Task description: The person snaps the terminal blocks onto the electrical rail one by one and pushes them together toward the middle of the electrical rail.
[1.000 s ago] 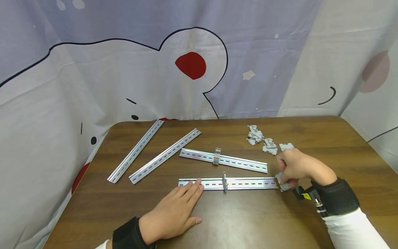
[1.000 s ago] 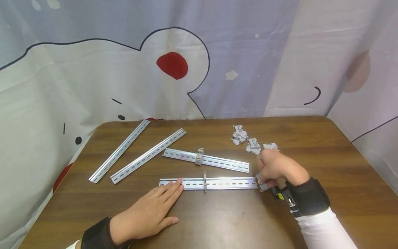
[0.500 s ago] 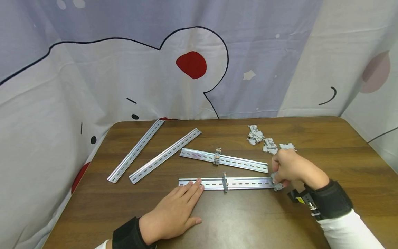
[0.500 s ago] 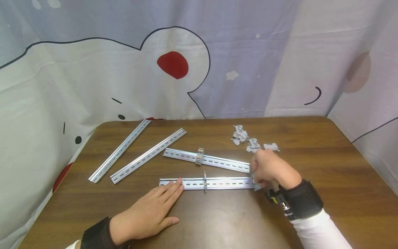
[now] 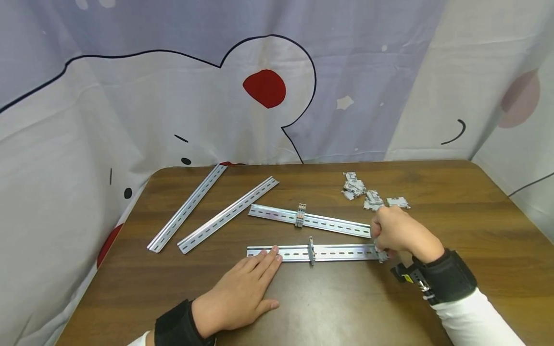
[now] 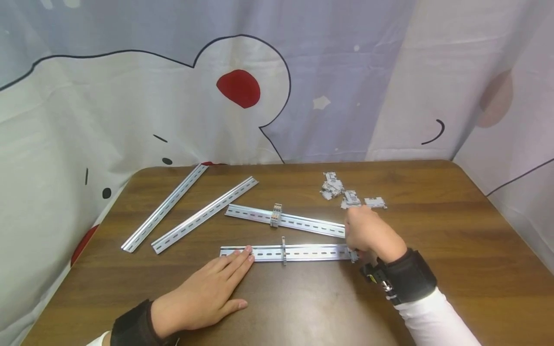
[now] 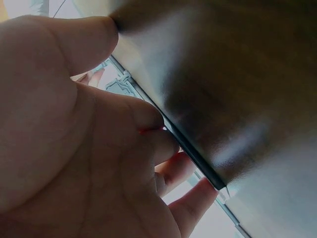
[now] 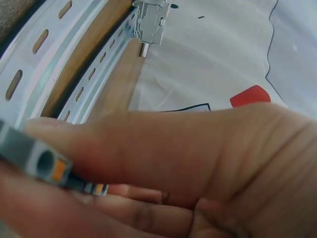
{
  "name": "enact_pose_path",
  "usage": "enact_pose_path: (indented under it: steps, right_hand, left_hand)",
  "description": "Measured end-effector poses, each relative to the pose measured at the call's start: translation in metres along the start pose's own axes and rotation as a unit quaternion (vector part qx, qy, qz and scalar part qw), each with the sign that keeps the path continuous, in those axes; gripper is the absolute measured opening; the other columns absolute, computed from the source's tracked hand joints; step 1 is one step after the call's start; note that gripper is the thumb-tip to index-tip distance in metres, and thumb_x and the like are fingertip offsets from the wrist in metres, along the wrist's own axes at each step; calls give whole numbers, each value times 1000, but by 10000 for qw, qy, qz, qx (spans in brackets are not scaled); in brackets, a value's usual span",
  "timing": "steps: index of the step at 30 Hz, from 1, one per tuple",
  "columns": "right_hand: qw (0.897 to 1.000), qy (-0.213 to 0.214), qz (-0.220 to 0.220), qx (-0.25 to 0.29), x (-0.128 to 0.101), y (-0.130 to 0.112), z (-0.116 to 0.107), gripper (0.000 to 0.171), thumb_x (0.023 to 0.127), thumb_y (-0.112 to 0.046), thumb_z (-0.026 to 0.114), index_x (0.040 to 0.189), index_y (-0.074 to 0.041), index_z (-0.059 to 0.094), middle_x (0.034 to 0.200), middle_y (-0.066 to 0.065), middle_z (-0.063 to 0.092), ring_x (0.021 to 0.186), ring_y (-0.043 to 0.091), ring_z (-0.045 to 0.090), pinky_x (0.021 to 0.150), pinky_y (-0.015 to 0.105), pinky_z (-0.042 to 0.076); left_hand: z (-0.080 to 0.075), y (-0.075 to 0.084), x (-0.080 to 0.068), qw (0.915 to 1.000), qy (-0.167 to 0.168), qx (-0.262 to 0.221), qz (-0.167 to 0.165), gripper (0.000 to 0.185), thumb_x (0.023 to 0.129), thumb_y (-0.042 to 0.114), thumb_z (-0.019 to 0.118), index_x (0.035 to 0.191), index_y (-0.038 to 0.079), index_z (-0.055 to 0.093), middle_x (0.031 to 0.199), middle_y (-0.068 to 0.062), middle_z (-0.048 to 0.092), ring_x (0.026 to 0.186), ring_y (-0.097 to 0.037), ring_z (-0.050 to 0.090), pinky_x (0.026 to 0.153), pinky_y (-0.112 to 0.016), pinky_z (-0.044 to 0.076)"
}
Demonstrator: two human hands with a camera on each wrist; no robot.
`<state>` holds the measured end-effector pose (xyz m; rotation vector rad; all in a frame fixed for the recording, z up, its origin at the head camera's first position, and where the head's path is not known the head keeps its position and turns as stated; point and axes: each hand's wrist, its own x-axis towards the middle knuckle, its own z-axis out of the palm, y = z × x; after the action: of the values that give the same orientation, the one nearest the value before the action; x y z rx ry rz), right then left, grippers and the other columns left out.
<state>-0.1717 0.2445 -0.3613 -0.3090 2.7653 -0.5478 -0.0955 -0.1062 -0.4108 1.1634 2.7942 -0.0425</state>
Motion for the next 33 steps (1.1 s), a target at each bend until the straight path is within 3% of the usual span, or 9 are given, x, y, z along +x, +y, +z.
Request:
enact_pose_path:
  steps: [6,13,21,25,28,31,33]
  right_hand:
    - [9999,-111,61,35,4,1,-3,21,63,10,69,62,-9,60,65,4,63,39,11,59,47,27,51]
    - [9998,-115,82,-148,11,-2,-1,25,62,15,63,57,-10,58,54,0,61,39,12,59,51,27,52]
    - [9974,-358,371,-511,14,-12,3,27,67,17,52,53,-6,57,47,6,58,33,14,56,37,28,48]
    - [9978,-584,293,-88,11,-5,-2,21,68,13,64,59,-5,59,55,5,61,38,14,59,43,29,51]
    - [9944,-930,144,481,8,4,-9,16,72,-1,78,70,-5,63,62,5,64,47,15,63,50,31,55]
    - [9835,-1374,-129,1172,7,16,-17,23,74,-13,83,85,-2,66,65,8,68,56,19,68,57,33,58]
    - [9721,-1686,-377,1590,7,25,-22,29,76,-13,82,94,3,66,69,11,70,62,22,69,60,34,58]
  left_hand:
    - [-2,1,1,10000,45,-18,-12,76,98,55,44,153,4,28,161,-14,20,145,-30,27,114,-45,30]
    - [-1,0,-1,9999,9,-92,-47,77,98,55,44,153,4,27,161,-14,19,145,-30,26,114,-45,29]
    - [1,2,1,10000,2,-45,35,77,98,55,44,154,4,27,161,-14,19,145,-30,26,114,-45,30]
    - [2,3,2,10000,0,-29,33,77,98,55,44,154,5,27,161,-14,18,145,-30,26,114,-45,30]
    - [2,2,1,10000,-11,-22,6,77,98,56,43,154,5,26,162,-14,17,146,-30,26,114,-45,30]
    - [1,1,1,10000,-13,-18,-14,77,98,56,43,154,5,26,162,-13,17,146,-30,26,114,-45,29]
    - [1,0,1,10000,-7,-5,-7,77,99,56,43,154,5,26,162,-14,18,145,-30,26,114,-45,29]
